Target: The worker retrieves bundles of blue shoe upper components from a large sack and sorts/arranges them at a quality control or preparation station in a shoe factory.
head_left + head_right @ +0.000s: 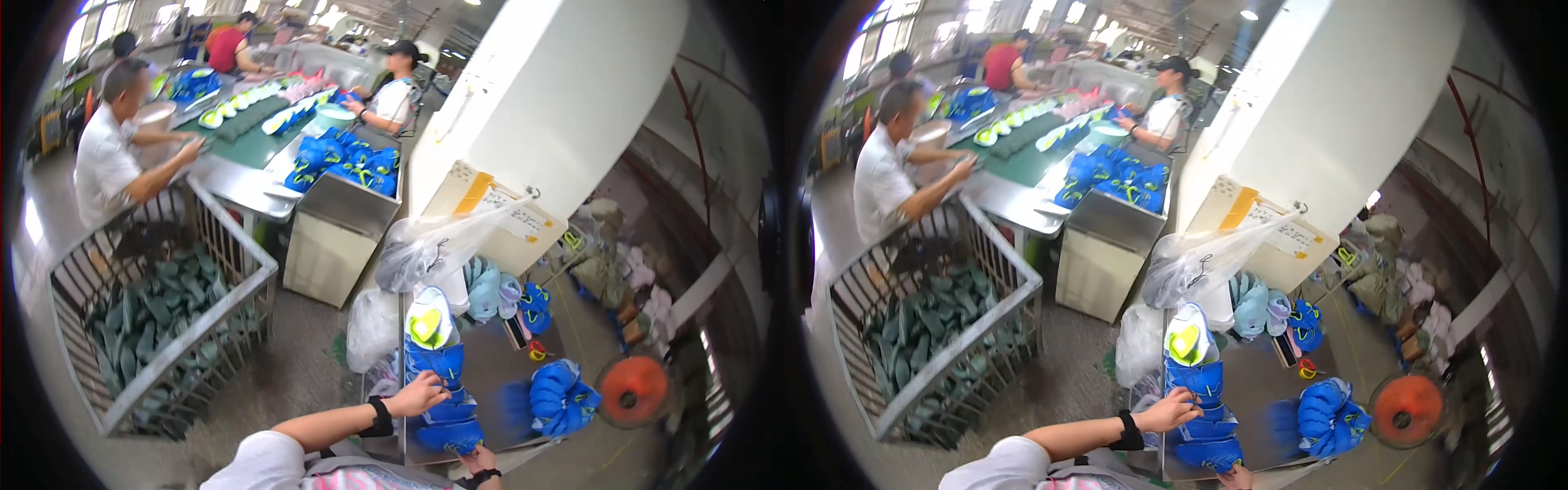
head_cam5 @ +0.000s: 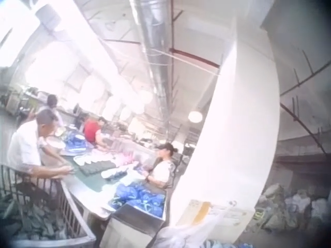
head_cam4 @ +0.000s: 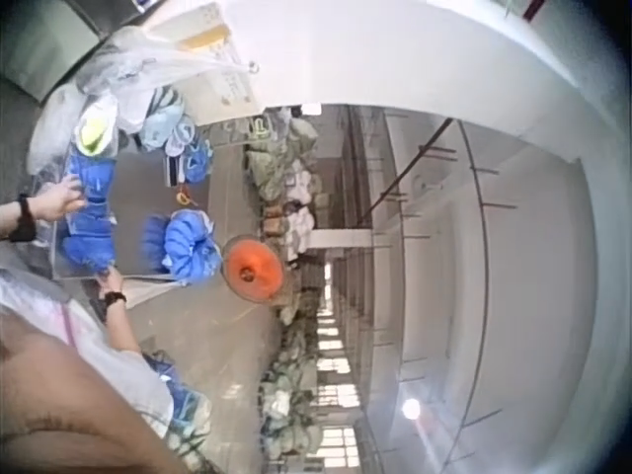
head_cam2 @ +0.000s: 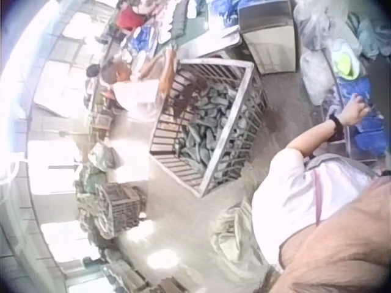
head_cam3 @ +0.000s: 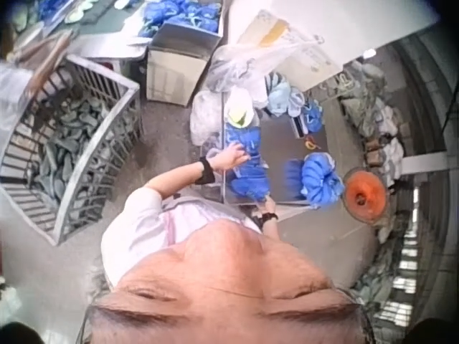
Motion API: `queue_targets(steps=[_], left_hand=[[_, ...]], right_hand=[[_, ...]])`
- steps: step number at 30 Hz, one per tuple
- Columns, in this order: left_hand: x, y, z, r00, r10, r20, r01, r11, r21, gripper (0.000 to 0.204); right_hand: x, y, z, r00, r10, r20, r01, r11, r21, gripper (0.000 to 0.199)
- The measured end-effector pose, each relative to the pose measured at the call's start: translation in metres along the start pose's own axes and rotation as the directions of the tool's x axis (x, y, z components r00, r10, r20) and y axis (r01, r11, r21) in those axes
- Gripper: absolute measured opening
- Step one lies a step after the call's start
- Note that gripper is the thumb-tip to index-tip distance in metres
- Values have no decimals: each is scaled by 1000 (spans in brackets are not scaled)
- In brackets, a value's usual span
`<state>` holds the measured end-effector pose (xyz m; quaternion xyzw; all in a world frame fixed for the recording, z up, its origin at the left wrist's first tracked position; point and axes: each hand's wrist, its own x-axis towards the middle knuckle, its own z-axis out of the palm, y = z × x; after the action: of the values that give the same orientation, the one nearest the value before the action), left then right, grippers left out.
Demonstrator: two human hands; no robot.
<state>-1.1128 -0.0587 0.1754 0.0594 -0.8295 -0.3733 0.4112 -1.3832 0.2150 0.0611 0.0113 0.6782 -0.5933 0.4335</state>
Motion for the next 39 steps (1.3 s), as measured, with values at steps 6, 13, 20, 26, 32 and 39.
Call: queue_targets(steps=[6, 13, 20, 26, 32, 39], left_hand=[[-9, 55, -78, 956, -40, -292, 67, 994, 82, 18], [-167, 52, -98, 625, -689, -366, 529, 719, -450, 43], [-331, 195, -33, -49, -721, -691, 883, 292, -368, 44], [-424, 326, 15, -728, -101, -679, 579, 439, -686, 40], [-471, 410, 125, -830, 149, -538, 524, 542, -658, 38], [-523, 399, 207, -972, 139, -190, 233, 679, -696, 36]], right_hand=[[-70, -98, 80, 932, -313, 184, 188, 849, 494, 22], [-90, -132, 186, 494, -236, 837, -57, 952, 302, 18], [-136, -1, 314, -63, 284, 957, 893, 444, -73, 17], [-232, 121, 334, -600, 531, 598, 765, 599, 237, 12], [-345, 182, 319, -797, 598, -80, 538, 764, 356, 21], [-417, 276, 345, -717, 649, -253, 519, 740, 428, 25]])
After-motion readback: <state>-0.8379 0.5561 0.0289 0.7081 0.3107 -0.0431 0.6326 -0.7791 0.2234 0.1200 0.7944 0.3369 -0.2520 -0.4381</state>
